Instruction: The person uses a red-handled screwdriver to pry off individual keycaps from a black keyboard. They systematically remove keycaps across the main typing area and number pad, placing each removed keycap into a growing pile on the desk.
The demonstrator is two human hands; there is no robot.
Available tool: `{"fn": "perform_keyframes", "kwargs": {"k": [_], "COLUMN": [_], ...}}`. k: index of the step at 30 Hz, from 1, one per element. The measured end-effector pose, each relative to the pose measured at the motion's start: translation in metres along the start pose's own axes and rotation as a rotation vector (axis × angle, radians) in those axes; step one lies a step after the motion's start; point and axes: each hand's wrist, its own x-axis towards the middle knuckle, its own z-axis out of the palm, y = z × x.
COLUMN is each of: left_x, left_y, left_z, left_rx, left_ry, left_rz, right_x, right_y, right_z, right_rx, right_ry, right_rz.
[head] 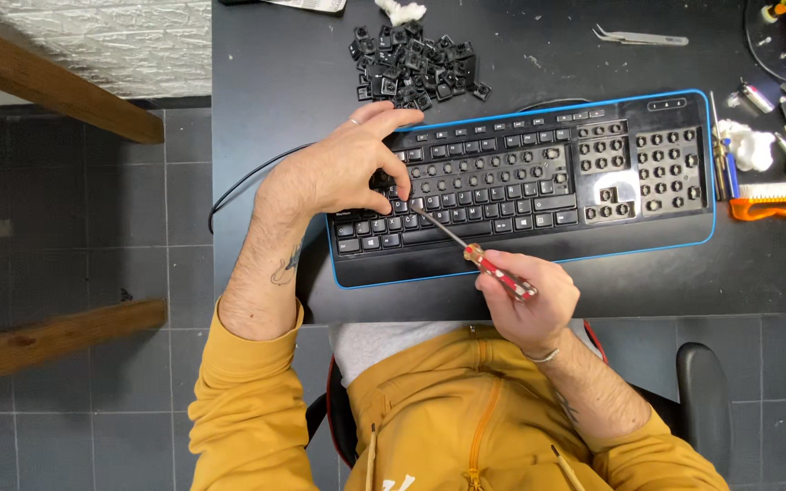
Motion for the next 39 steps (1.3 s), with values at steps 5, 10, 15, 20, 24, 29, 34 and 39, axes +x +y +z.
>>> {"fn": "perform_keyframes", "kwargs": {"k": [5,10,15,20,24,29,34,39], "left_x": [0.0,0.0,-0.001,-0.001,0.0,0.0,0.0,0.001], "left_y": [0.009,0.009,0.009,0.01,0.011,0.013,0.008,0.006], "left_z": [-0.003,-0.005,-0.006,-0.007,-0.007,-0.007,-0.01,-0.013], "left_rx": [0.047,0.065,0.053,0.039,0.048,0.045,0.012,-0.06], "left_ry": [-0.023,-0.054,-0.065,-0.066,-0.067,-0.065,-0.065,-0.015], "left_rz": [0.007,-0.031,-0.049,-0.052,-0.067,-0.064,-0.056,-0.033], "right_x": [-0.005,-0.002,0.002,0.01,0.018,0.037,0.032,0.035], "right_y": [0.001,0.0,-0.005,-0.004,-0.013,-0.031,-0.031,-0.03], "right_z": [0.006,0.011,0.015,0.018,0.018,0.019,0.006,0.003], "right_rx": [-0.033,-0.039,-0.039,-0.093,-0.1,-0.061,-0.15,-0.396], "right_ry": [-0.015,-0.001,-0.001,-0.029,-0.039,-0.083,-0.221,-0.355], "right_rz": [-0.008,-0.029,-0.032,-0.048,-0.058,-0.091,-0.087,-0.063]}}
